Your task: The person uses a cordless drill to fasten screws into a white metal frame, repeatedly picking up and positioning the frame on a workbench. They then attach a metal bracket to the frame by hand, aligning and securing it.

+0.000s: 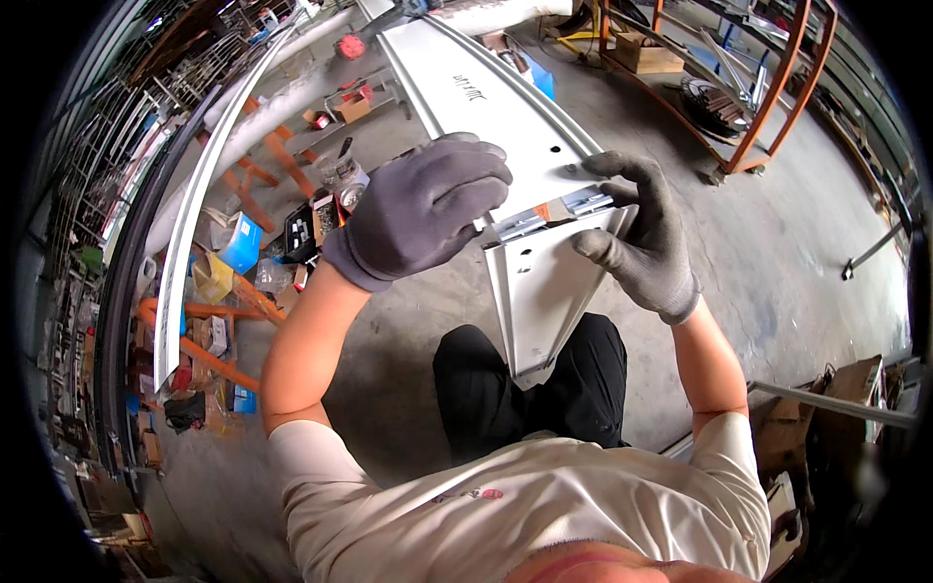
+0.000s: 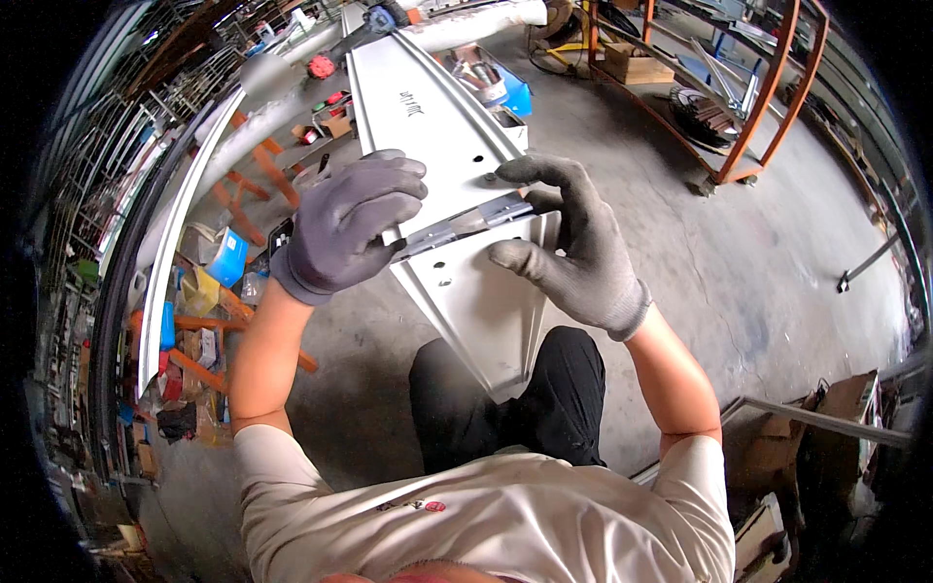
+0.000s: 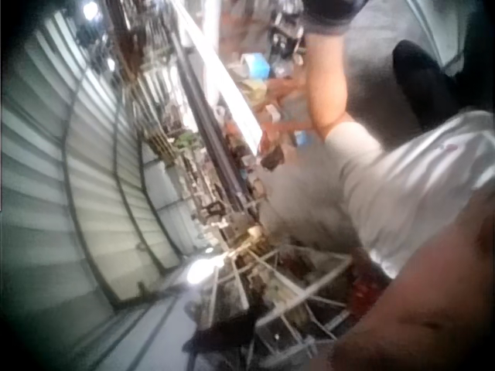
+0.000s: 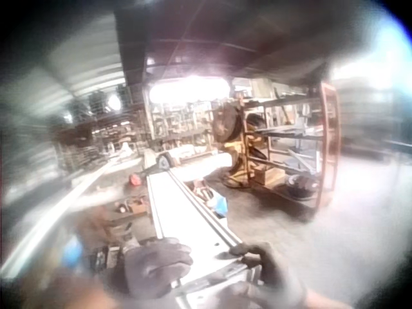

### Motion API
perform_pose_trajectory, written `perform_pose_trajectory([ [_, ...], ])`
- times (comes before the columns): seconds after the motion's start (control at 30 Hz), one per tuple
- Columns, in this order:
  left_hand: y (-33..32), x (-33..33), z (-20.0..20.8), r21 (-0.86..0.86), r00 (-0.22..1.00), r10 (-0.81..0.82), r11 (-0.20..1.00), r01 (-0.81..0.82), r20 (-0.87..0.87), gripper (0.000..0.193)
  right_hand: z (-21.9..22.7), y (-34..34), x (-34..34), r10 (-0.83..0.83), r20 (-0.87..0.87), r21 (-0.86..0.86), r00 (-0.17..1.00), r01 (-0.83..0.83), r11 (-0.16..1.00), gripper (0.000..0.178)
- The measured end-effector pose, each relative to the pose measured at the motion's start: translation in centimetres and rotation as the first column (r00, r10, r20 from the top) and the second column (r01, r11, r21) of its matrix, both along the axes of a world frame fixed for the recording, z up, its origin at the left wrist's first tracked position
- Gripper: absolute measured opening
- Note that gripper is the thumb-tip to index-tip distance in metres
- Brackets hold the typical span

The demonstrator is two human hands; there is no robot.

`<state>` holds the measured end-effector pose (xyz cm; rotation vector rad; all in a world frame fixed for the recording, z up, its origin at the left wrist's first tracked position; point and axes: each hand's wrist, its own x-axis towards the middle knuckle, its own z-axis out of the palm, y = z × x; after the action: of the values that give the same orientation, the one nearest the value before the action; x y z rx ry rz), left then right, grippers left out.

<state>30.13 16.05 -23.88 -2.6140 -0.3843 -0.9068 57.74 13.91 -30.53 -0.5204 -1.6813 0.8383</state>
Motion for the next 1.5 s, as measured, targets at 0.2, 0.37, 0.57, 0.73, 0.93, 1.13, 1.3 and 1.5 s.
perform_pose_trajectory([
  [0.2, 0.0, 0.1, -0.4, 0.047, 0.999, -0.012, 0.999, 0.010, 0.032, 0.046, 0.9, 1.1, 0.8, 0.114, 0.126, 0.019, 0.985, -0.117, 0.993, 0.069],
  [0.37, -0.1, -0.5, -0.3, 0.045, 1.000, 0.006, 0.999, -0.007, 0.027, 0.043, 2.5, 2.0, 1.2, 0.070, 0.284, 0.127, 0.956, -0.110, 0.986, 0.073],
  [0.57, 0.4, -1.1, -1.3, 0.094, 0.997, 0.019, 0.995, -0.026, 0.075, 0.031, 6.7, 2.9, 3.4, 0.012, 0.297, -0.066, 0.955, 0.007, 0.998, 0.116],
  [0.73, 2.1, -0.3, -2.9, 0.204, 0.983, -0.025, 0.979, -0.013, 0.179, 0.024, 7.5, 4.1, 1.7, -0.282, 0.304, 0.150, 0.910, 0.246, 0.957, 0.103],
  [0.93, 5.9, -7.3, -3.1, 0.118, 0.968, -0.095, 0.991, 0.069, 0.233, 0.042, 4.0, 1.9, 0.4, -0.432, 0.108, 0.201, 0.896, 0.406, 0.892, 0.097],
  [1.13, 27.1, -17.0, 1.6, -0.008, 0.551, 0.761, 0.589, -0.808, 0.342, 0.074, -0.9, 0.3, 2.2, -0.545, 0.068, 0.039, 0.836, 0.543, 0.839, 0.076],
  [1.3, 35.9, -20.5, 2.4, -0.283, 0.341, 0.939, 0.317, -0.905, -0.039, 0.076, -8.8, -1.7, 3.8, -0.706, 0.057, -0.169, 0.706, 0.703, 0.690, 0.057],
  [1.5, 36.2, -19.1, -1.4, -0.322, 0.419, 0.873, 0.483, -0.814, 0.252, 0.051, -15.2, -6.3, 4.6, -0.700, 0.119, -0.409, 0.704, 0.677, 0.612, 0.048],
])
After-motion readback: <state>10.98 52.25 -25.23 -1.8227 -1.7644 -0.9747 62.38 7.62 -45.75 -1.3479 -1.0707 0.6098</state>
